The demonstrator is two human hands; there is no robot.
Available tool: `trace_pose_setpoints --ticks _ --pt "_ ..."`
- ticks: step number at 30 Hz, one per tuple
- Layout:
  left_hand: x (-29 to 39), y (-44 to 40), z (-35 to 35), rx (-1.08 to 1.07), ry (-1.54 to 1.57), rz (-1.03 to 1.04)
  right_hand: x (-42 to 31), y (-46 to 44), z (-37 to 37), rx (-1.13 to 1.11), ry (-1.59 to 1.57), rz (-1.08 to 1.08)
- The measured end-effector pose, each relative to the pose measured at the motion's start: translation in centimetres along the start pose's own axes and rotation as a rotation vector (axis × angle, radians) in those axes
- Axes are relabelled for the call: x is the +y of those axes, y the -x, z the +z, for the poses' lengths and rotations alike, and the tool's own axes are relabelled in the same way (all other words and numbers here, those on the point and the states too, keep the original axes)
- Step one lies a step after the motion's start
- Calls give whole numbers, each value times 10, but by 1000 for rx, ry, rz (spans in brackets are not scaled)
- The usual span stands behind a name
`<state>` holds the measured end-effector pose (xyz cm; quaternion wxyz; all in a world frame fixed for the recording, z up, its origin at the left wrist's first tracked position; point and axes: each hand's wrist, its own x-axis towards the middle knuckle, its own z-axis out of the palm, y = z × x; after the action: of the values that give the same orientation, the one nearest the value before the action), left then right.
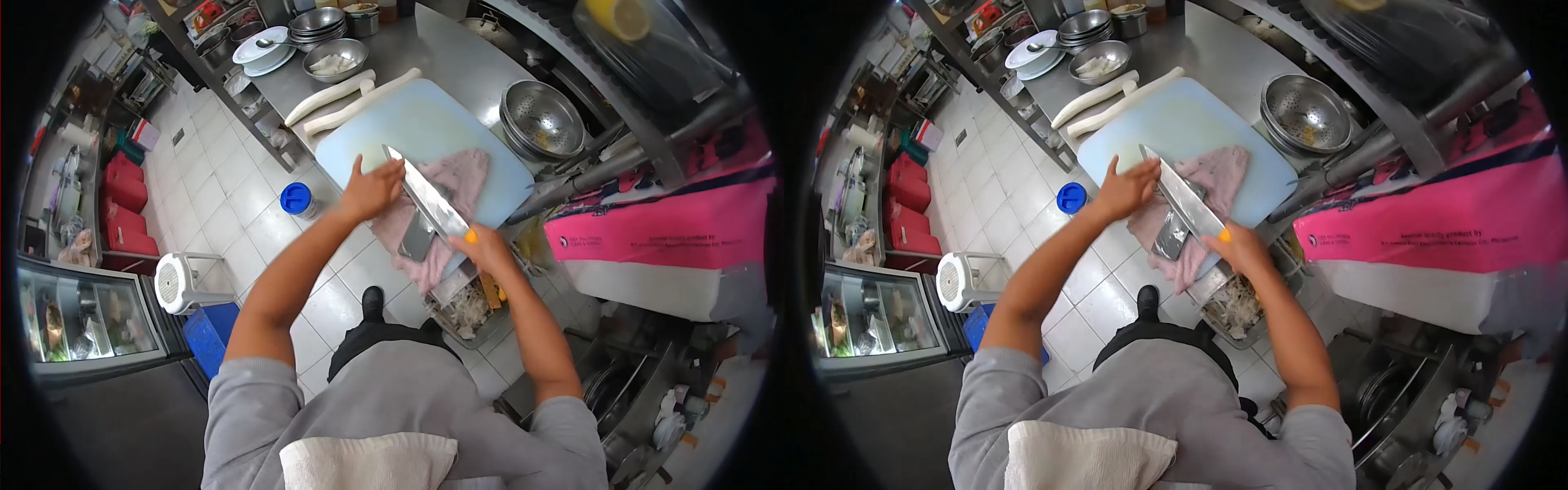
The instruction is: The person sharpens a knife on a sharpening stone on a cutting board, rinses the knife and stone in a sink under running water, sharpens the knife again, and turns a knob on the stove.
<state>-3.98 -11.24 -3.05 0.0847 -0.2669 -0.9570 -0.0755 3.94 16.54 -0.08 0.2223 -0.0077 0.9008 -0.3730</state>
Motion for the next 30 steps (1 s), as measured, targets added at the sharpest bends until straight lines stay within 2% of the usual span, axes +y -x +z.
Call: trace_pose_setpoints --ticks 3,5,7,8,10,11,12,13,14,15,16,18,19,21,22,23,24,26,27,28,29,30 --pt "21 15 -9 -34 -85 62 23 21 11 6 40 2" --pt "69 63 -4 22 -220 111 63 77 29 81 81 -83" --pt "117 111 -9 88 107 104 35 145 8 -221 -86 345" --pt "134 123 -22 45 108 111 45 154 11 -222 -80 335" --pt "126 117 -28 -38 107 116 71 154 20 -200 74 223" --pt "105 104 -11 26 -89 102 73 125 24 -121 74 156" --pt "76 79 8 93 -280 84 47 90 17 -17 210 10" --pt "49 52 12 87 -282 64 29 54 14 82 132 -112" --pt "24 26 12 76 -284 41 21 15 9 56 213 -90" --pt "3 0 8 102 -134 1 -11 -1 -5 -23 32 18" --pt "-9 -10 4 126 13 -43 -21 -3 -6 -33 35 18" --pt "3 -1 7 89 -36 -35 -28 -2 -5 26 92 68" --pt "13 4 9 56 -88 -20 14 4 13 144 238 -117" --pt "62 50 2 24 -250 61 35 69 22 124 115 -120" --pt "90 79 0 22 -232 98 68 97 38 76 108 6" --pt "112 105 -1 93 16 80 51 129 25 -178 50 282" --pt "131 117 -24 62 47 104 45 144 20 -181 51 278" --pt "128 114 -28 32 75 110 42 155 12 -274 -33 336" --pt "110 101 -14 67 0 77 59 128 18 -126 34 114" --pt "84 75 0 105 -70 43 50 89 16 -99 202 124" --pt "60 45 -3 38 -108 -7 56 48 23 100 57 -151" --pt "37 18 -6 -32 -146 -58 26 17 8 43 180 -33"
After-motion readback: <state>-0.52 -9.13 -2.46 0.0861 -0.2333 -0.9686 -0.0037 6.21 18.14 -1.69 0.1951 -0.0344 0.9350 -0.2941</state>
